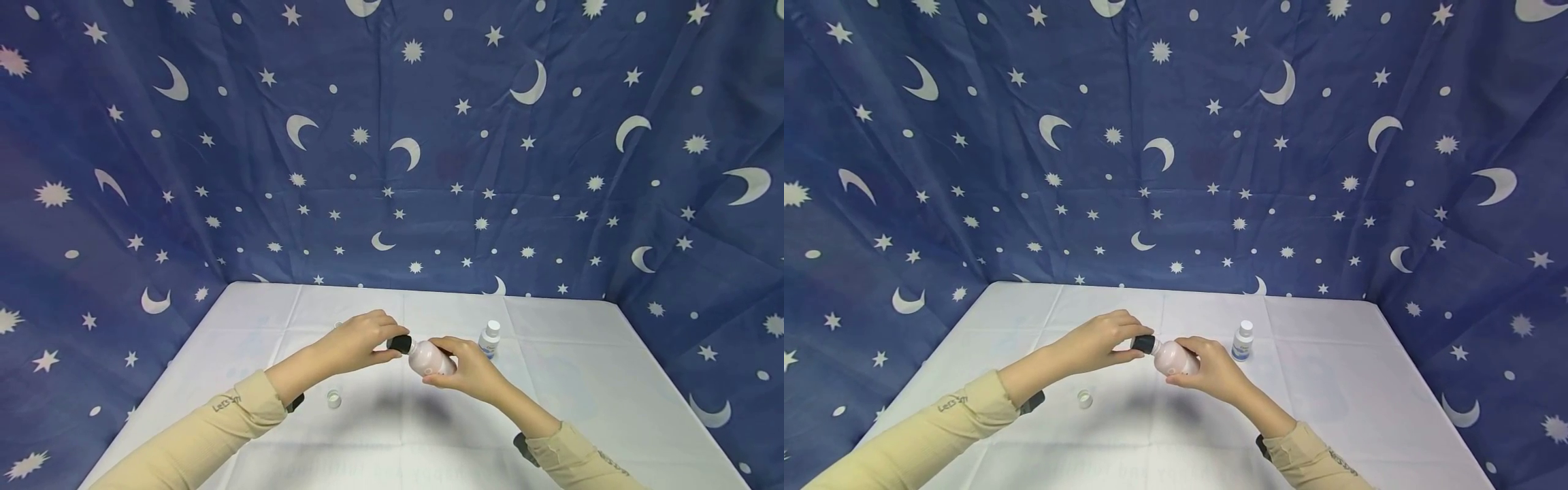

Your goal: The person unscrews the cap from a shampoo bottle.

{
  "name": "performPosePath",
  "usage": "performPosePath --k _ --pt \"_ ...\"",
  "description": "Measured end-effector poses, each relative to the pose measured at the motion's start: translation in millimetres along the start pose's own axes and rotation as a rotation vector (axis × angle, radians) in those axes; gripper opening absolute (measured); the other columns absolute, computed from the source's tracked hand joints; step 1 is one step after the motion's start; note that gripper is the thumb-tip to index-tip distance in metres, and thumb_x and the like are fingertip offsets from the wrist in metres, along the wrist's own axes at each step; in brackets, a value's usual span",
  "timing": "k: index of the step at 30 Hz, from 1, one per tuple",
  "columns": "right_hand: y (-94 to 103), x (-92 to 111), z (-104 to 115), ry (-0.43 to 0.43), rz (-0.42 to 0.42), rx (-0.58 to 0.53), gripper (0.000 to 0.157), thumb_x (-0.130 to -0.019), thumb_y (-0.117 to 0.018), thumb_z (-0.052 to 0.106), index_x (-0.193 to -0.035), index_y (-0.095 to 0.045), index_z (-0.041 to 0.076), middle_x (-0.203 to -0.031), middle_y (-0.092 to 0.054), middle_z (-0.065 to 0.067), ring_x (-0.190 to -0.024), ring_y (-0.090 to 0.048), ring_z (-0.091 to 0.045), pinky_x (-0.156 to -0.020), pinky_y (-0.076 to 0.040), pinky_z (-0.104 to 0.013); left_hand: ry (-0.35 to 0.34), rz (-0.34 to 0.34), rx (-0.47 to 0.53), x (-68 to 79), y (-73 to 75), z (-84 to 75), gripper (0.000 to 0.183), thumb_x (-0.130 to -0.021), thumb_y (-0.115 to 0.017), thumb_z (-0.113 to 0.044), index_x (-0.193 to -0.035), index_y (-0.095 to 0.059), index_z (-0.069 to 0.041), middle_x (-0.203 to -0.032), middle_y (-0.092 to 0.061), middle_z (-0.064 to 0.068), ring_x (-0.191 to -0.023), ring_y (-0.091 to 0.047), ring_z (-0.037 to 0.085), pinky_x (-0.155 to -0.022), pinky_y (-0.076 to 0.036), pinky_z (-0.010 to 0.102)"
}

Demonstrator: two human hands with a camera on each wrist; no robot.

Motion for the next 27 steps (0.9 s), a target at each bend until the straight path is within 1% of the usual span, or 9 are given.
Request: performPosePath --k 8,12,15,19,24,27 --pt "0.6 4 0 0.002 -0.006 -0.017 0.051 -0.064 -0.076 0.033 -0.106 -0.06 0.008 -0.1 -0.064 -0.002 -0.084 -0.06 -0.01 -0.069 -0.051 -0.022 0.023 -0.004 0.028 2.1 1.3 -2.2 0.028 -0.077 -0.066 -0.025 -0.103 -0.063 -0.015 -0.093 -0.063 -0.008 -0.085 -0.053 0.006 -0.075 -0.047 0.018" --pt "0.1 5 -2 0.004 -0.011 -0.02 0.051 -0.064 -0.076 0.033 -0.107 -0.06 0.008 -0.1 -0.064 -0.002 -0.084 -0.06 -0.011 -0.069 -0.051 -0.022 0.05 -0.006 0.048 5.1 1.8 -3.0 0.027 -0.076 -0.068 -0.022 -0.101 -0.063 -0.014 -0.093 -0.064 -0.007 -0.085 -0.054 0.007 -0.076 -0.048 0.02" --pt "-0.7 2 -3 0.003 -0.013 -0.014 0.052 -0.064 -0.076 0.034 -0.106 -0.06 0.009 -0.099 -0.064 -0.001 -0.083 -0.06 -0.01 -0.069 -0.051 -0.022 0.079 0.003 0.057 7.1 2.8 -0.3 0.025 -0.075 -0.069 -0.021 -0.099 -0.063 -0.015 -0.092 -0.064 -0.007 -0.085 -0.054 0.007 -0.076 -0.048 0.02" --pt "-2.0 1 -4 -0.015 -0.019 -0.012 0.052 -0.064 -0.076 0.035 -0.107 -0.061 0.009 -0.099 -0.064 0.0 -0.083 -0.06 -0.01 -0.069 -0.051 -0.022 0.098 0.015 0.06 8.7 3.3 2.9 0.026 -0.075 -0.069 -0.019 -0.099 -0.063 -0.014 -0.092 -0.065 -0.007 -0.085 -0.054 0.008 -0.076 -0.048 0.021" --pt "-3.7 -1 -4 -0.024 -0.022 -0.007 0.052 -0.064 -0.076 0.034 -0.107 -0.061 0.009 -0.1 -0.064 -0.001 -0.084 -0.061 -0.011 -0.07 -0.051 -0.023 0.135 0.043 0.059 12.2 3.4 8.2 0.031 -0.074 -0.07 -0.018 -0.104 -0.063 -0.013 -0.096 -0.065 -0.005 -0.088 -0.056 0.01 -0.078 -0.048 0.022" --pt "-4.8 -3 -4 -0.028 -0.018 -0.018 0.052 -0.064 -0.076 0.032 -0.107 -0.06 0.008 -0.102 -0.064 -0.002 -0.085 -0.061 -0.011 -0.071 -0.051 -0.023 0.156 0.048 0.052 14.2 3.3 11.2 0.034 -0.074 -0.07 -0.016 -0.106 -0.062 -0.012 -0.098 -0.065 -0.004 -0.091 -0.057 0.012 -0.079 -0.048 0.024"
Point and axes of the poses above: each hand's wrist, its own x-axis away from the middle knuckle, its own y-axis out of the back of the hand, z = x × y, the point moved 2 cm from there along -x, towards the middle knuckle
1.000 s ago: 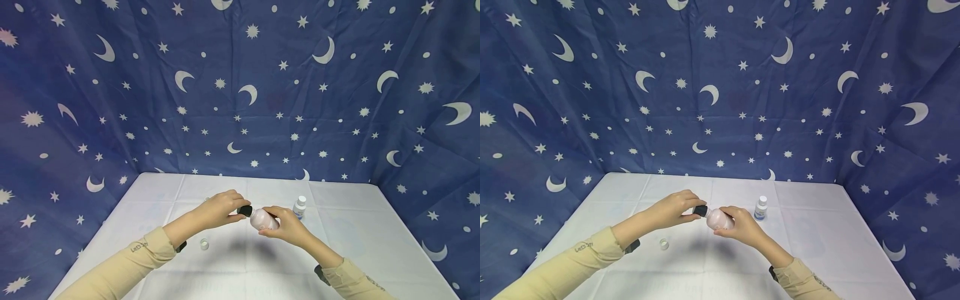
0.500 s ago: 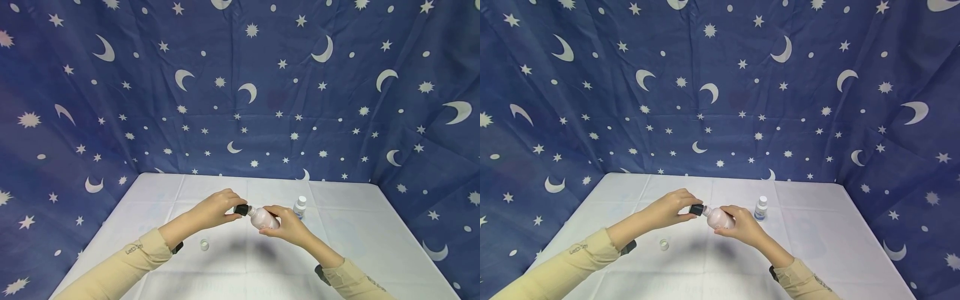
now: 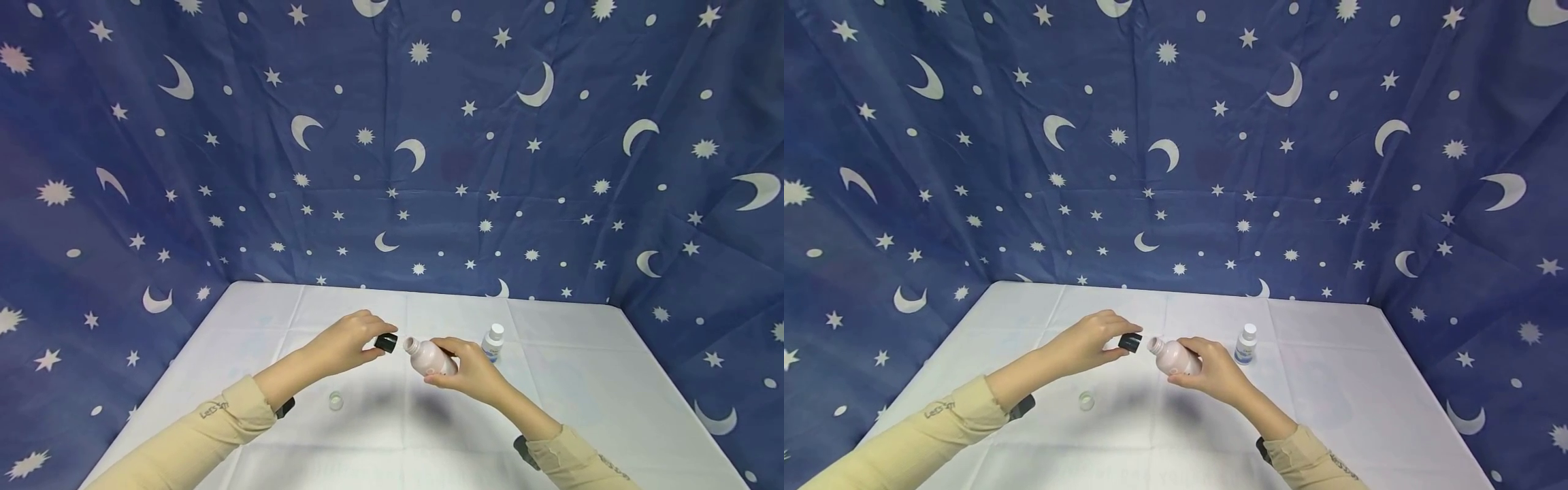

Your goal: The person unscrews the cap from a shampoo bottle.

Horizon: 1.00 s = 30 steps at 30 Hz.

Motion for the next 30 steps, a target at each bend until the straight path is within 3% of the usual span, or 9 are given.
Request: performPosePath --k 10,20,30 --pt "1.5 1.9 -3.9 -0.023 -0.018 -0.041 0.052 -0.066 -0.076 0.029 -0.109 -0.059 0.004 -0.103 -0.064 -0.007 -0.087 -0.061 -0.016 -0.073 -0.052 -0.027 0.067 -0.005 -0.005 0.9 -4.9 4.4 0.035 -0.073 -0.069 -0.012 -0.107 -0.061 -0.009 -0.097 -0.062 -0.001 -0.095 -0.056 0.015 -0.082 -0.048 0.027" --pt "3.6 -3.0 -5.7 -0.031 -0.03 -0.14 0.047 -0.068 -0.075 0.018 -0.108 -0.055 0.003 -0.103 -0.062 -0.009 -0.093 -0.06 -0.02 -0.081 -0.051 -0.03 0.055 -0.046 0.029 3.0 -5.0 7.9 0.031 -0.071 -0.068 -0.004 -0.1 -0.061 -0.011 -0.097 -0.062 -0.001 -0.093 -0.055 0.015 -0.082 -0.048 0.029" --pt "3.9 -6.0 -7.0 -0.051 -0.041 -0.191 0.045 -0.067 -0.075 0.011 -0.106 -0.054 0.003 -0.104 -0.061 -0.011 -0.097 -0.059 -0.025 -0.085 -0.049 -0.034 0.084 -0.076 0.066 7.1 -7.7 8.3 0.031 -0.07 -0.069 -0.008 -0.101 -0.062 -0.011 -0.094 -0.065 -0.002 -0.087 -0.055 0.014 -0.078 -0.048 0.028"
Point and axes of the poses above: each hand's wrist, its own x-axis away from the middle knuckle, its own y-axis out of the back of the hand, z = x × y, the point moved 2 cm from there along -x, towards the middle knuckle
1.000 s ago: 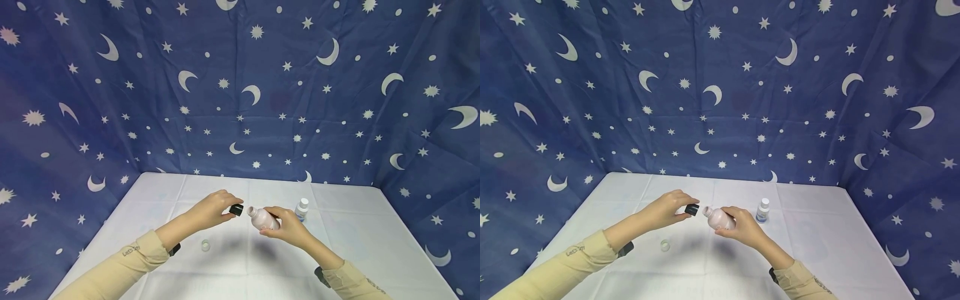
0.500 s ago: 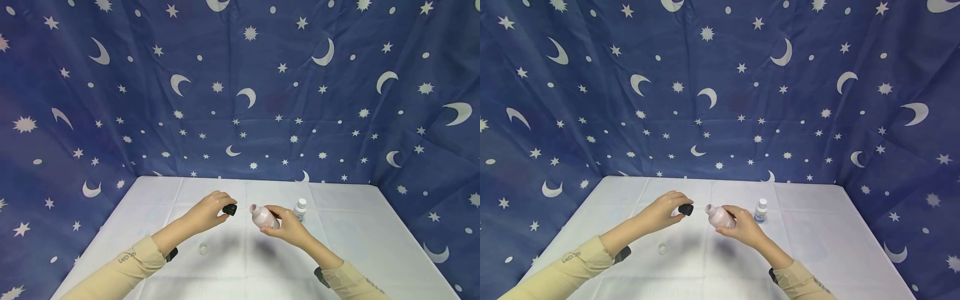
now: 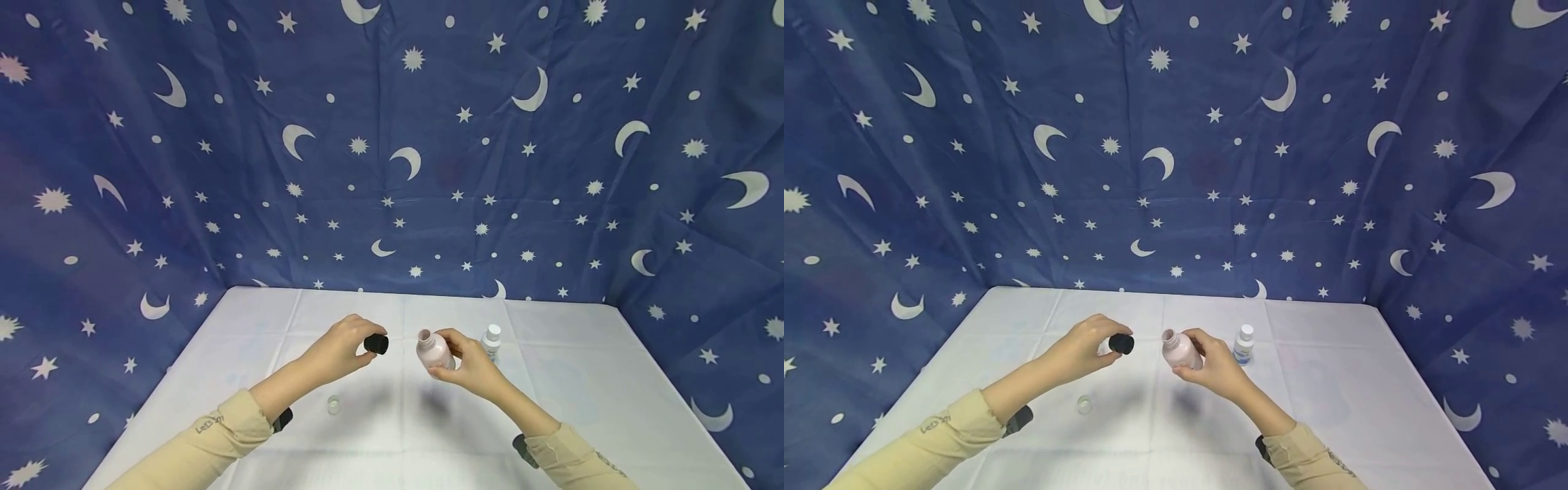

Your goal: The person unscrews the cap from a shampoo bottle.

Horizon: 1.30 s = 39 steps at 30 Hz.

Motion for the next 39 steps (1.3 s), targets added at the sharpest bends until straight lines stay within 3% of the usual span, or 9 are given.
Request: performPosePath --k 12,18,26,33,39 --pt "-0.9 -1 -4 -0.046 -0.028 0.049 0.047 -0.066 -0.076 0.018 -0.107 -0.056 0.006 -0.104 -0.063 -0.008 -0.093 -0.061 -0.024 -0.082 -0.05 -0.036 0.039 -0.085 0.059 8.8 -9.3 0.1 0.029 -0.068 -0.071 -0.007 -0.094 -0.063 -0.015 -0.094 -0.062 -0.006 -0.093 -0.05 0.01 -0.082 -0.047 0.026" --pt "-3.2 -3 -5 -0.058 -0.022 0.018 0.047 -0.066 -0.076 0.01 -0.108 -0.055 0.002 -0.105 -0.061 -0.012 -0.095 -0.06 -0.026 -0.083 -0.05 -0.034 0.071 -0.112 0.089 14.2 -12.9 -1.7 0.03 -0.067 -0.071 -0.006 -0.095 -0.064 -0.015 -0.095 -0.059 -0.008 -0.091 -0.051 0.008 -0.08 -0.047 0.025" --pt "0.4 -4 24 -0.095 -0.005 -0.029 0.048 -0.067 -0.072 -0.001 -0.111 -0.052 -0.006 -0.108 -0.059 -0.021 -0.1 -0.057 -0.033 -0.086 -0.048 -0.039 0.095 -0.132 0.149 19.1 -20.1 -1.7 0.037 -0.069 -0.072 -0.01 -0.104 -0.062 -0.013 -0.097 -0.062 -0.006 -0.091 -0.056 0.008 -0.08 -0.048 0.025" --pt "-11.7 -5 -16 -0.076 -0.006 -0.047 0.049 -0.068 -0.074 0.007 -0.112 -0.053 -0.001 -0.108 -0.06 -0.017 -0.099 -0.058 -0.029 -0.084 -0.05 -0.034 0.121 -0.112 0.228 24.6 -32.6 0.5 0.037 -0.068 -0.073 -0.009 -0.103 -0.063 -0.014 -0.096 -0.063 -0.006 -0.089 -0.059 0.008 -0.079 -0.049 0.023" --pt "-12.0 -8 -30 -0.107 -0.008 -0.07 0.049 -0.069 -0.074 0.013 -0.11 -0.051 -0.002 -0.107 -0.06 -0.019 -0.097 -0.059 -0.029 -0.082 -0.051 -0.032 0.153 -0.076 0.249 19.1 -45.0 0.0 0.036 -0.069 -0.072 -0.01 -0.103 -0.063 -0.013 -0.098 -0.064 -0.004 -0.089 -0.059 0.011 -0.079 -0.049 0.025"
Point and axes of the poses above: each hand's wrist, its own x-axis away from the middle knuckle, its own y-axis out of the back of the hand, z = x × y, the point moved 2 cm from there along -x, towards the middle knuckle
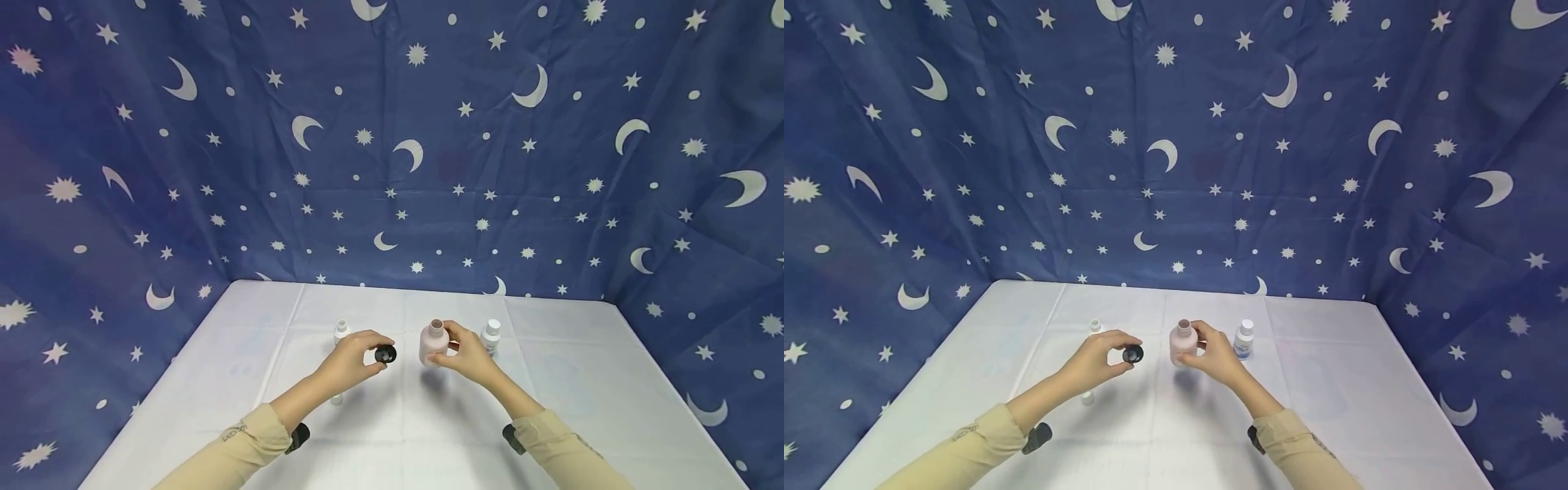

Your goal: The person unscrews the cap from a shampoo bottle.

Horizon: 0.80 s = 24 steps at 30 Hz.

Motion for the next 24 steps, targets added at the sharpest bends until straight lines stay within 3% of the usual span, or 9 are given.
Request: performPosePath --k 12,17,24 --pt "-5.8 -10 -16 -0.037 0.006 0.047 0.053 -0.066 -0.076 0.022 -0.109 -0.053 0.001 -0.106 -0.061 -0.015 -0.093 -0.061 -0.027 -0.081 -0.051 -0.031 0.045 -0.043 0.095 -3.8 -37.5 4.1 0.035 -0.064 -0.073 -0.003 -0.097 -0.062 -0.008 -0.097 -0.058 0.002 -0.083 -0.057 0.014 -0.073 -0.051 0.024" --pt "-14.8 -19 -23 -0.016 0.048 0.047 0.052 -0.068 -0.075 0.019 -0.111 -0.052 0.0 -0.107 -0.059 -0.015 -0.096 -0.06 -0.026 -0.083 -0.05 -0.03 0.141 0.004 0.174 -3.4 -53.2 3.6 0.034 -0.067 -0.071 -0.003 -0.099 -0.062 -0.008 -0.095 -0.06 0.001 -0.083 -0.056 0.013 -0.076 -0.051 0.026" --pt "-22.6 -32 -31 -0.043 0.104 0.086 0.051 -0.068 -0.075 0.016 -0.112 -0.051 0.002 -0.108 -0.059 -0.013 -0.097 -0.06 -0.027 -0.084 -0.05 -0.031 0.197 0.063 0.204 -6.3 -68.3 0.0 0.034 -0.07 -0.07 -0.001 -0.102 -0.06 -0.005 -0.1 -0.058 0.004 -0.091 -0.058 0.015 -0.079 -0.05 0.021"
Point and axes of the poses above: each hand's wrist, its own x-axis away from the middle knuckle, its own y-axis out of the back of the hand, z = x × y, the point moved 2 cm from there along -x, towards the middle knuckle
